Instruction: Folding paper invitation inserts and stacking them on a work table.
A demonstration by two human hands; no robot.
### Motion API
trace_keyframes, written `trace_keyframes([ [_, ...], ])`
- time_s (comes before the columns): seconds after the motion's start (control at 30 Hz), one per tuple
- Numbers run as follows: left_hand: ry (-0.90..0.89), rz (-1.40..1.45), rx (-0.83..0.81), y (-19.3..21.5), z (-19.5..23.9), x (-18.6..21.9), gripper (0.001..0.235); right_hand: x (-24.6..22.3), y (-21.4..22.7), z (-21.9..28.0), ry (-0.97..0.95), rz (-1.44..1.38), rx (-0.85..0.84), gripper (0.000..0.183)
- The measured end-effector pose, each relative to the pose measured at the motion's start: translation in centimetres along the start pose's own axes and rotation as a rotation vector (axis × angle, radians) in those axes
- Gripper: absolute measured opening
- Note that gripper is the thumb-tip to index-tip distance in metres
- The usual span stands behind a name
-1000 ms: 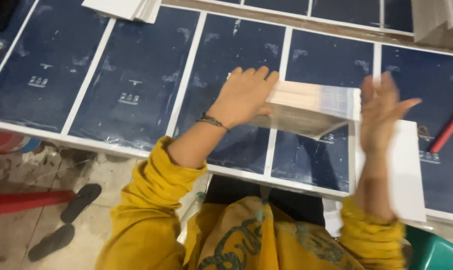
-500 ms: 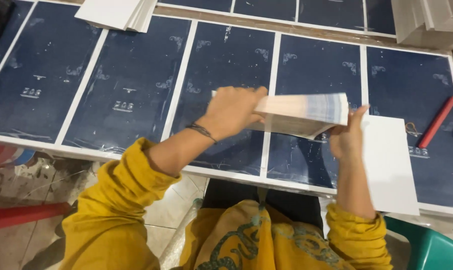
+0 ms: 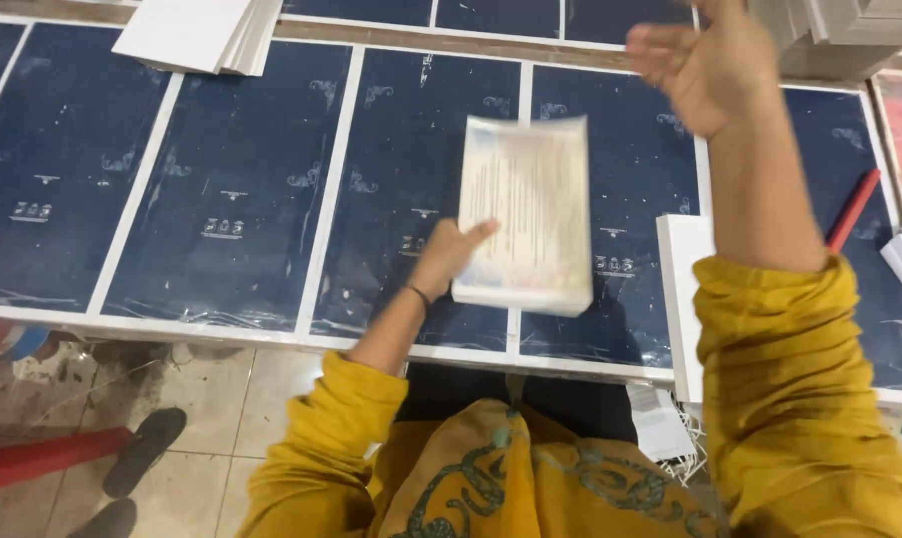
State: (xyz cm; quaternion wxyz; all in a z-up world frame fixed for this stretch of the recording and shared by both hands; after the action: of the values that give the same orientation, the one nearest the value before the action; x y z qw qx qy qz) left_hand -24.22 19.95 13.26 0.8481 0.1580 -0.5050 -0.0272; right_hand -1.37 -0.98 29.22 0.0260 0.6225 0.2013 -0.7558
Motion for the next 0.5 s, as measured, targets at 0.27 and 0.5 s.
trace_keyframes([
  [0.27,-0.228,0.044,0.052,-0.7,-1.8,-3.7,0.068,5.0,0.1,3.1,-0.132,0.024,0.109,0.072],
  [0.5,-0.232,0.295,-0.109,-0.4,-3.2,-4.4,0.056,11.0,7.0,-0.6,-0.173,0.067,0.176,0.065],
])
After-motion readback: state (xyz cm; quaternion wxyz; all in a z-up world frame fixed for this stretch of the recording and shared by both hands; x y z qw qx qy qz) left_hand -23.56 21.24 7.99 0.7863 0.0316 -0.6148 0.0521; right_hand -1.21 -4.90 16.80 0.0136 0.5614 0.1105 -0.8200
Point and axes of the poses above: each hand's wrist, its own z-axis away from the middle knuckle, its own y-axis out of the back of the hand, x = y × z, the point moved 3 cm from there along -z, towards the middle knuckle, and after that the axes turned 6 degrees about -z, right-handed, at the moved point
